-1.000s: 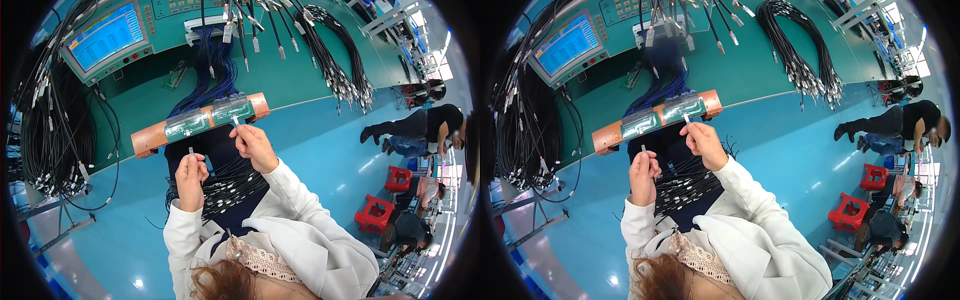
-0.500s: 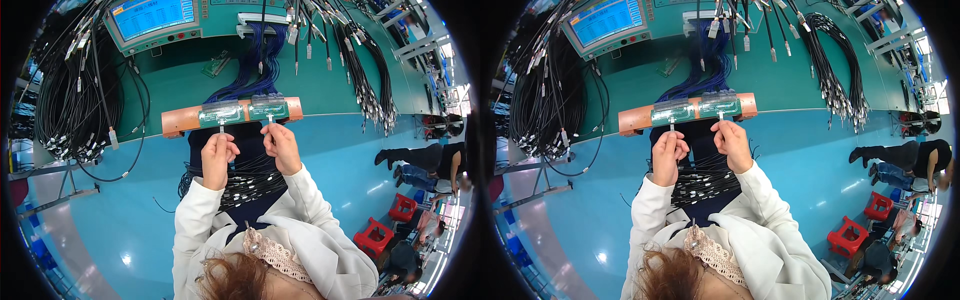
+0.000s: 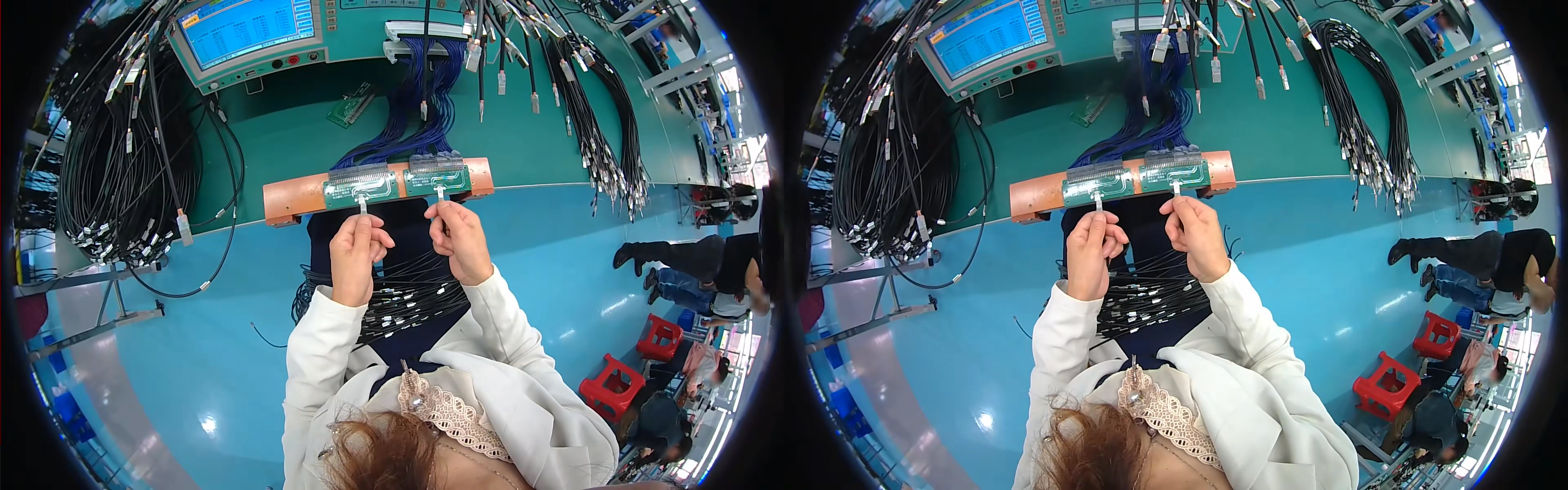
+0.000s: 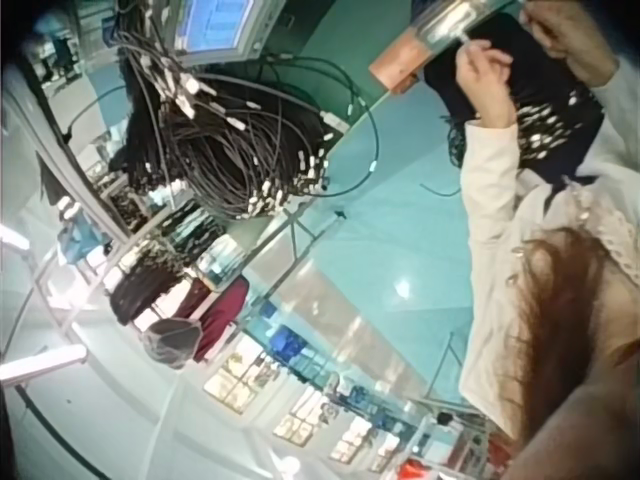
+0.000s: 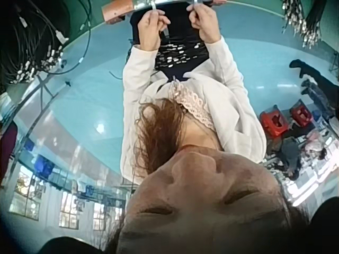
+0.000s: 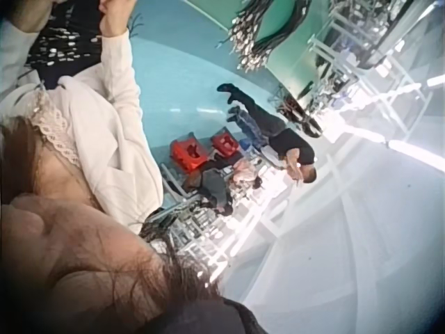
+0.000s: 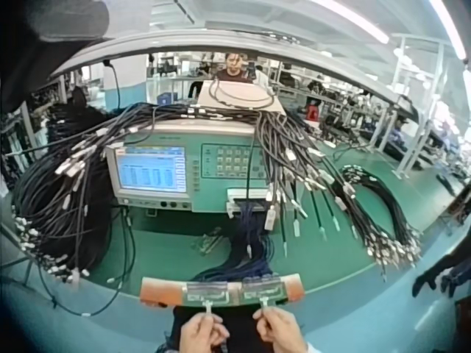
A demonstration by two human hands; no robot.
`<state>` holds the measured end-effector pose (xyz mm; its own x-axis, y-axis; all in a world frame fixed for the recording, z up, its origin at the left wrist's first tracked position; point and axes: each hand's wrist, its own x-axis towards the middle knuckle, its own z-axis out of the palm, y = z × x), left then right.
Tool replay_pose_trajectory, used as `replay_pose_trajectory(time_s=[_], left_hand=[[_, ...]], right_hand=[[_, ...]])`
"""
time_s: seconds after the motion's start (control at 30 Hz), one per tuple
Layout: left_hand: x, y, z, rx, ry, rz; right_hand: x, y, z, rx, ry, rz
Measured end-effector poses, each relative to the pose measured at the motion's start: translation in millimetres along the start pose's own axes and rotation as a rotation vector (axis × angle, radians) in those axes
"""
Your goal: Connecting and testing bundles of black electrical cables at a manual assembly station.
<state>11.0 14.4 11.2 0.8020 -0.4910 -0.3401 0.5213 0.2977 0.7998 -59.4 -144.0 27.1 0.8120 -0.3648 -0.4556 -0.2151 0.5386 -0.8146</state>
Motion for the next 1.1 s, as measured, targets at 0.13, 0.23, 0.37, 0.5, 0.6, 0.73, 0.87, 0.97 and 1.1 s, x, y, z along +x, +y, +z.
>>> replay_pose_trajectory(time_s=[0.13,0.23,0.37,0.5,0.6,0.73,0.87,0.97,1.1], left_hand=[[0.3,0.5,2.9,-0.010,0.052,0.010],[1.6,-0.5,7.9,-0.028,0.071,0.013],[2.8,-1.6,16.8,-0.045,0.092,0.046],[3.0,-3.2,13.1,-0.012,0.126,0.060],[4.7,-2.1,13.1,0.019,0.141,0.065],[8.1,-3.5,14.7,0.011,0.123,0.083],[7.2,-7.0,10.3,0.026,0.172,0.093],[11.9,-10.9,4.7,0.104,0.089,0.089],[-26.0,24.4,-20.1,-0.005,0.172,-0.130]], right_hand=[[0.5,0.7,-0.1,0.003,-0.006,0.001],[-0.2,0.5,-1.1,-0.003,-0.003,-0.001],[-1.0,2.1,-2.2,0.025,0.006,-0.018],[2.0,3.6,0.6,0.033,-0.004,-0.017],[2.8,0.6,-0.1,0.040,-0.003,0.005],[7.3,2.4,-4.0,0.061,-0.045,-0.027],[9.3,2.8,-2.9,0.084,-0.083,-0.047],[9.0,0.5,-8.5,0.002,-0.075,-0.080],[-7.0,-5.8,-3.4,-0.568,0.096,-0.409]])
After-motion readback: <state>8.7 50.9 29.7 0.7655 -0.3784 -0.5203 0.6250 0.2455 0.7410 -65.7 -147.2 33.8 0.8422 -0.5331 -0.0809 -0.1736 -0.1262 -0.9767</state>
